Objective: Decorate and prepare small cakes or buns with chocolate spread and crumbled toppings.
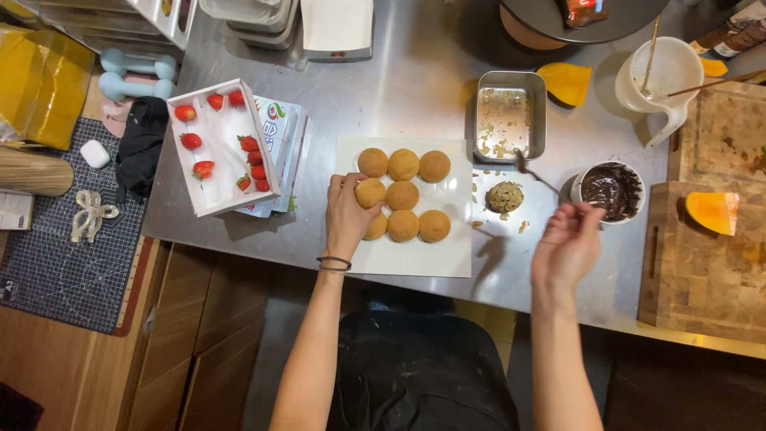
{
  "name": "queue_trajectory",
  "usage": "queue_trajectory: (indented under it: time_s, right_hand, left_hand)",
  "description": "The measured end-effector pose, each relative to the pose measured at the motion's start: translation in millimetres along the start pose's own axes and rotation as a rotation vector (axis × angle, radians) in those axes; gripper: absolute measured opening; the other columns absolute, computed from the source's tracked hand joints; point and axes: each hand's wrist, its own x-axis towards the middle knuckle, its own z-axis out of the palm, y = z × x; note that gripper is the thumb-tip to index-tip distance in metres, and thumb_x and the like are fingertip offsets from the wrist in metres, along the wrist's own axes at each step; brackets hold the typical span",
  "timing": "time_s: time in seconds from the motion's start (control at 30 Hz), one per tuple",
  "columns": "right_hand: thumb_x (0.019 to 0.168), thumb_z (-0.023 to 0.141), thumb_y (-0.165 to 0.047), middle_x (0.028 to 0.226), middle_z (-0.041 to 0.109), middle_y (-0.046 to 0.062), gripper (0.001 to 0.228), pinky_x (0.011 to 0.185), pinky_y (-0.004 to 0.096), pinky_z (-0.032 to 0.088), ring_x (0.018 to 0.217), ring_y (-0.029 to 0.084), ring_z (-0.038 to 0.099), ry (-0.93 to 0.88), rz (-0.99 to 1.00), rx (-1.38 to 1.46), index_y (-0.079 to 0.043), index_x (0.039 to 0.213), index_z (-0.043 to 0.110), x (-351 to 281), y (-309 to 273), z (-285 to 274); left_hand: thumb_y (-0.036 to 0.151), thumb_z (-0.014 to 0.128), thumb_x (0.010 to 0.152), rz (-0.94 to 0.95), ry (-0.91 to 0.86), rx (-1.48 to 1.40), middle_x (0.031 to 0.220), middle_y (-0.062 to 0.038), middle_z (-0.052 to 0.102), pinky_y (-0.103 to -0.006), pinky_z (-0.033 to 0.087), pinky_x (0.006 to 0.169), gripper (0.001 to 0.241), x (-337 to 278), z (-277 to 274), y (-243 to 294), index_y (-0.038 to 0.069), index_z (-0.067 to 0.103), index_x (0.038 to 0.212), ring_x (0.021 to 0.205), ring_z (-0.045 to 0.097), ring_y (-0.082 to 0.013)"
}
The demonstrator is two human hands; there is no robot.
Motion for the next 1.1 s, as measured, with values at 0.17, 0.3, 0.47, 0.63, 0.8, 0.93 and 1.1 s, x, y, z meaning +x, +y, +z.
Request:
queue_trajectory:
  time_s: [0.17, 0.3, 0.47, 0.63, 0.8, 0.93, 1.1]
  right_hand:
    - [0.113, 0.047, -0.033, 0.087, 0.062, 0.009, 0.033, 0.067, 0.031, 0.056, 0.074, 0.017, 0.063, -0.128, -0.052, -0.347, -0.003, 0.103, 0.056, -81.2, 87.4, 86.2]
    - [0.111, 0.046, -0.017, 0.093, 0.069, 0.011, 0.025, 0.067, 0.033, 0.057, 0.082, 0.022, 0.071, -0.581, -0.331, -0.956, 0.0, 0.105, 0.063, -108.5, 126.5, 89.8]
    - [0.102, 0.062, -0.002, 0.095, 0.068, 0.013, 0.006, 0.071, 0.038, 0.055, 0.085, 0.03, 0.068, -1.003, -0.708, -1.181, 0.0, 0.108, 0.062, -113.4, 132.3, 100.2]
    - [0.099, 0.065, 0.0, 0.1, 0.069, 0.014, 0.012, 0.072, 0.039, 0.056, 0.09, 0.032, 0.069, -1.087, -0.803, -1.209, 0.0, 0.11, 0.06, -113.9, 128.0, 101.5]
    - [0.1, 0.064, -0.001, 0.101, 0.069, 0.014, 0.011, 0.072, 0.039, 0.056, 0.089, 0.032, 0.069, -1.062, -0.798, -1.233, 0.0, 0.11, 0.06, -113.9, 128.1, 99.2]
    - [0.102, 0.063, -0.002, 0.1, 0.07, 0.014, 0.009, 0.07, 0.038, 0.055, 0.086, 0.031, 0.069, -1.03, -0.8, -1.254, 0.001, 0.11, 0.06, -113.7, 125.7, 102.3]
    - [0.11, 0.052, -0.009, 0.097, 0.07, 0.013, 0.014, 0.072, 0.035, 0.059, 0.084, 0.025, 0.071, -0.746, -0.629, -1.16, 0.001, 0.108, 0.062, -114.2, 125.1, 99.7]
  left_hand:
    - [0.017, 0.09, 0.075, -0.025, 0.137, -0.309, 0.12, -0.012, 0.056, -0.0343, 0.061, 0.081, 0.054, -2.0, -11.7, -28.0, 0.004, 0.063, 0.12, 0.097, 0.066, -0.0245]
    - [0.017, 0.081, 0.087, -0.254, 0.169, -1.063, 0.121, -0.012, 0.063, -0.031, 0.058, 0.083, 0.054, -7.6, -14.9, -64.3, 0.0, 0.052, 0.13, 0.099, 0.067, -0.0181]
    - [0.024, 0.073, 0.094, -0.326, 0.102, -1.225, 0.121, -0.013, 0.066, -0.032, 0.06, 0.09, 0.052, -11.9, -18.7, -81.4, -0.001, 0.052, 0.134, 0.106, 0.068, -0.0172]
    - [0.035, 0.059, 0.101, -0.372, 0.03, -1.302, 0.113, -0.021, 0.066, -0.0379, 0.064, 0.087, 0.05, -11.8, -32.3, -61.6, -0.002, 0.049, 0.132, 0.097, 0.072, -0.0269]
    - [0.034, 0.057, 0.104, -0.321, -0.025, -1.407, 0.121, -0.02, 0.066, -0.0377, 0.063, 0.093, 0.049, -11.4, -27.3, -66.4, -0.006, 0.052, 0.132, 0.101, 0.073, -0.0271]
    - [0.026, 0.063, 0.103, -0.258, -0.051, -1.358, 0.123, -0.017, 0.062, -0.0376, 0.062, 0.098, 0.048, -11.0, -26.7, -66.7, -0.009, 0.052, 0.135, 0.107, 0.071, -0.0257]
    - [0.025, 0.068, 0.096, -0.383, -0.04, -1.249, 0.121, -0.018, 0.066, -0.0352, 0.065, 0.088, 0.051, -8.5, -31.4, -53.1, -0.007, 0.054, 0.134, 0.103, 0.072, -0.024]
